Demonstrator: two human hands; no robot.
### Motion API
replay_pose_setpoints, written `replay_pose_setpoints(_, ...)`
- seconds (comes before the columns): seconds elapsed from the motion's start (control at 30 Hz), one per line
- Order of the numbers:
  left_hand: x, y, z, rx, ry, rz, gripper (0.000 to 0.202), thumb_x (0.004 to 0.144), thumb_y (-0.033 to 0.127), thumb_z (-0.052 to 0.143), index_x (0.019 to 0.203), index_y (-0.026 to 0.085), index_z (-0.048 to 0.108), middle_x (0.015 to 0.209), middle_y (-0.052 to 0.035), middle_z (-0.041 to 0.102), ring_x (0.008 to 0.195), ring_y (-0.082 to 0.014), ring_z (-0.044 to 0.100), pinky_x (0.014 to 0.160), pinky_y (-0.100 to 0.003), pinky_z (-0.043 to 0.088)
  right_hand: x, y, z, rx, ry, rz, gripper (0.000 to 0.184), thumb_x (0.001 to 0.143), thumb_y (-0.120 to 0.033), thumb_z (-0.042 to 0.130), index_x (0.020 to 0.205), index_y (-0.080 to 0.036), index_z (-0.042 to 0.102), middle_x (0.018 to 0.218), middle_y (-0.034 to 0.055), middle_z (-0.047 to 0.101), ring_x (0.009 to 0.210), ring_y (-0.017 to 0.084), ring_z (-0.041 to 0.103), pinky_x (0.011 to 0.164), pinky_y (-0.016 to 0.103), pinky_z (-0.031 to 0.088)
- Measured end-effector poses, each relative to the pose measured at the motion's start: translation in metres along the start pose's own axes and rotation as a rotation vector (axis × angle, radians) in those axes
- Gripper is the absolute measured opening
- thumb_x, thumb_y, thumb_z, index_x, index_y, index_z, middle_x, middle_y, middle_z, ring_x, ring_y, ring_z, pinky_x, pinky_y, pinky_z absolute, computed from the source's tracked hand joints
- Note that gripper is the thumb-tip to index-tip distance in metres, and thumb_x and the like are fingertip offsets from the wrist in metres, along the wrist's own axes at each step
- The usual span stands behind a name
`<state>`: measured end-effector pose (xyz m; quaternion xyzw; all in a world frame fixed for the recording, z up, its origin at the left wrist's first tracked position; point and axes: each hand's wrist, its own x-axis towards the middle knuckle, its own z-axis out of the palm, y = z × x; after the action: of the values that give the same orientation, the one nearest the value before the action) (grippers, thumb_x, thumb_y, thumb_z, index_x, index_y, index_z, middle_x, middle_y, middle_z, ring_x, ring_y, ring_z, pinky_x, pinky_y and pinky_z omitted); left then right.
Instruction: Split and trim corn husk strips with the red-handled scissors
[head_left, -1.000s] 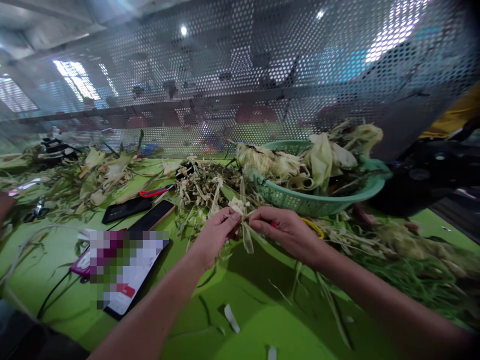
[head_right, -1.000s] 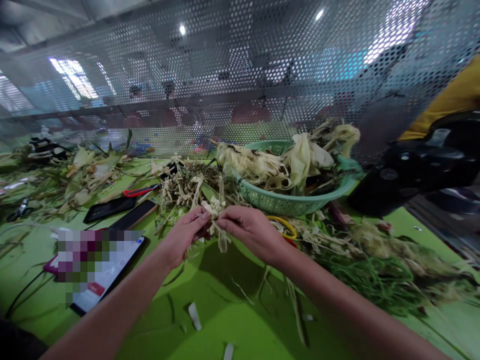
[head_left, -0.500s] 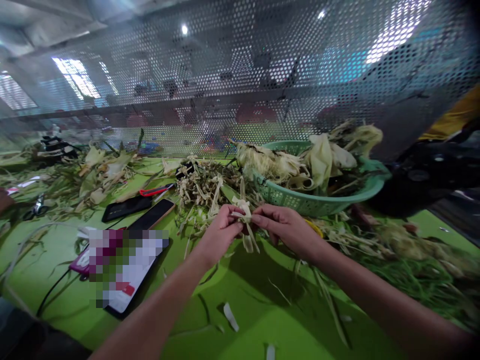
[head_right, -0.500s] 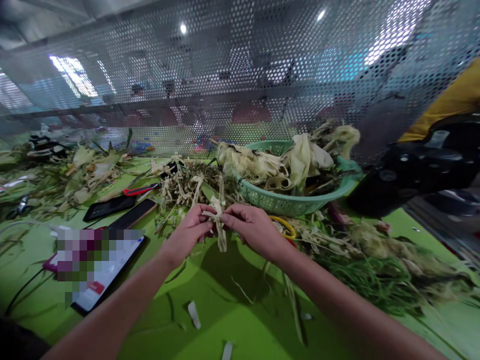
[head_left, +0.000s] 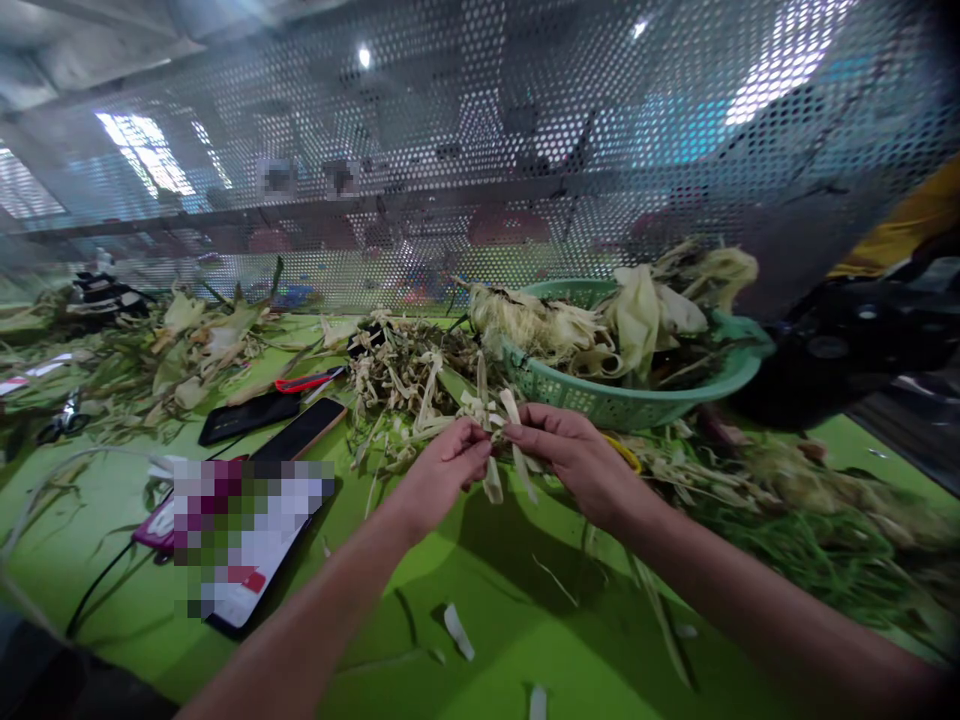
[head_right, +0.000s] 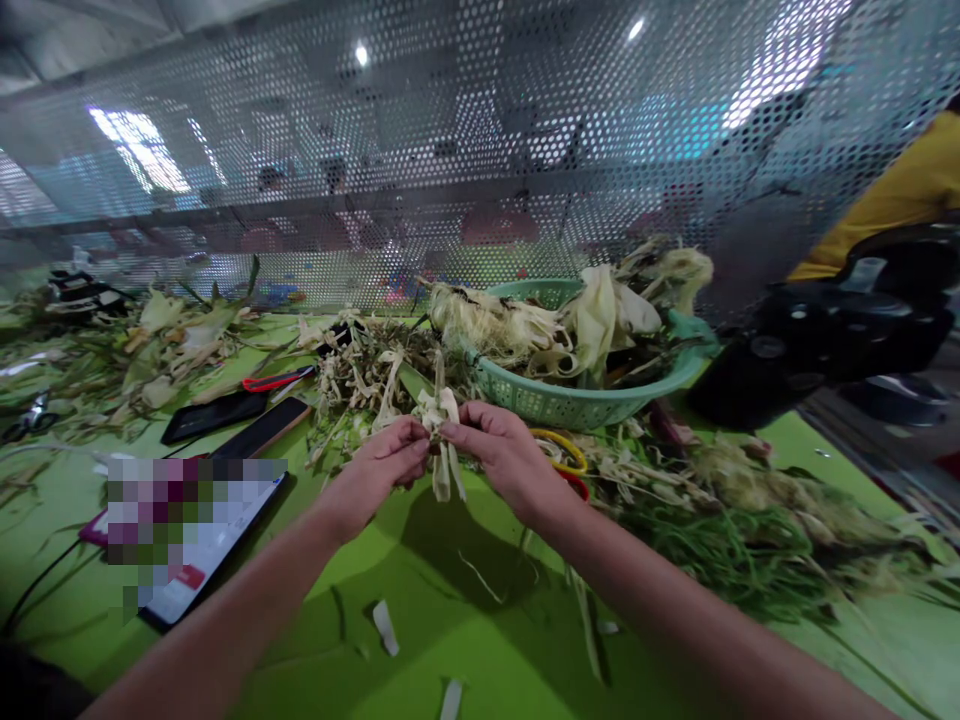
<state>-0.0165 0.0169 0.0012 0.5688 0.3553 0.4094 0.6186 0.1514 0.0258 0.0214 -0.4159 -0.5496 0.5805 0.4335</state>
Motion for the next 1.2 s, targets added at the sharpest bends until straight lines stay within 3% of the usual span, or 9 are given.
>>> replay_pose_setpoints(0.13, -0.003, -0.005, 0.003, 0.078, -0.073, 0.000, 0.019, 0.087, 0.035, 0.051, 0.080, 0.018, 0.047, 0.065, 0.0033, 0.046, 0.059, -0.0087, 0.041, 0.061, -0.023, 0.033, -0.003, 0.003, 0.004, 0.205, 0.054, 0.084, 0.029, 0.069, -0.039, 0.072, 0.066, -0.016, 0.054, 0.055, -0.0037, 0.048, 0.046, 0.007, 0.038, 0.044, 0.021, 0.028)
replay_pose_setpoints(0.27, -0.004, -0.007, 0.007, 0.134, -0.082, 0.043, 0.020, 0.088, 0.037, 0.048, 0.081, 0.018, 0.047, 0.069, 0.0006, 0.053, 0.066, -0.0117, 0.048, 0.068, -0.026, 0.039, -0.001, 0.006, 0.001, 0.130, 0.070, 0.061, 0.032, 0.071, -0.044, 0.070, 0.066, -0.016, 0.054, 0.052, -0.0063, 0.041, 0.044, 0.006, 0.030, 0.043, 0.022, 0.021)
replay_pose_setpoints(0.4, -0.004, -0.002, 0.007, 0.158, 0.025, 0.056, 0.023, 0.086, 0.039, 0.051, 0.085, 0.017, 0.051, 0.082, -0.0030, 0.056, 0.078, -0.0146, 0.051, 0.075, -0.028, 0.041, 0.004, 0.002, -0.006, -0.110, -0.026, 0.003, 0.033, 0.074, -0.047, 0.067, 0.069, -0.016, 0.058, 0.055, -0.0050, 0.045, 0.048, 0.007, 0.035, 0.046, 0.022, 0.025)
replay_pose_setpoints(0.63, -0.001, -0.004, 0.002, 0.152, 0.110, 0.009, 0.025, 0.089, 0.042, 0.045, 0.081, 0.018, 0.048, 0.063, 0.0032, 0.046, 0.056, -0.0093, 0.042, 0.054, -0.023, 0.035, 0.007, -0.003, -0.011, -0.203, -0.141, -0.029, 0.030, 0.076, -0.045, 0.065, 0.079, -0.015, 0.061, 0.073, 0.0000, 0.056, 0.063, 0.010, 0.047, 0.058, 0.023, 0.040)
replay_pose_setpoints(0.8, 0.000, -0.006, 0.002, 0.083, 0.096, 0.002, 0.023, 0.088, 0.039, 0.047, 0.083, 0.017, 0.050, 0.061, 0.0037, 0.046, 0.054, -0.0083, 0.042, 0.053, -0.022, 0.035, 0.006, 0.000, -0.008, -0.220, -0.074, -0.014, 0.031, 0.073, -0.045, 0.067, 0.072, -0.016, 0.057, 0.067, -0.0020, 0.051, 0.057, 0.009, 0.044, 0.052, 0.022, 0.037)
replay_pose_setpoints(0.97, -0.001, -0.005, 0.006, -0.013, 0.019, 0.003, 0.022, 0.087, 0.039, 0.051, 0.088, 0.017, 0.050, 0.071, 0.0013, 0.052, 0.059, -0.0090, 0.047, 0.057, -0.023, 0.039, 0.005, 0.004, -0.001, -0.057, 0.001, -0.011, 0.035, 0.071, -0.048, 0.068, 0.069, -0.015, 0.056, 0.060, -0.0026, 0.052, 0.050, 0.007, 0.042, 0.049, 0.023, 0.033)
replay_pose_setpoints(1.07, -0.002, -0.006, 0.007, 0.032, -0.013, -0.004, 0.023, 0.087, 0.041, 0.050, 0.085, 0.017, 0.049, 0.070, 0.0008, 0.053, 0.063, -0.0111, 0.049, 0.063, -0.025, 0.040, 0.002, 0.003, 0.002, 0.011, 0.028, 0.016, 0.036, 0.071, -0.047, 0.069, 0.066, -0.014, 0.055, 0.058, -0.0014, 0.054, 0.050, 0.008, 0.043, 0.049, 0.023, 0.033)
replay_pose_setpoints(1.2, -0.003, -0.003, 0.008, 0.107, 0.040, 0.022, 0.022, 0.085, 0.039, 0.053, 0.086, 0.017, 0.051, 0.080, -0.0019, 0.056, 0.075, -0.0140, 0.052, 0.071, -0.027, 0.041, 0.002, 0.001, 0.002, -0.039, 0.005, -0.001, 0.031, 0.071, -0.044, 0.069, 0.071, -0.015, 0.058, 0.059, -0.0019, 0.056, 0.050, 0.008, 0.045, 0.050, 0.022, 0.035)
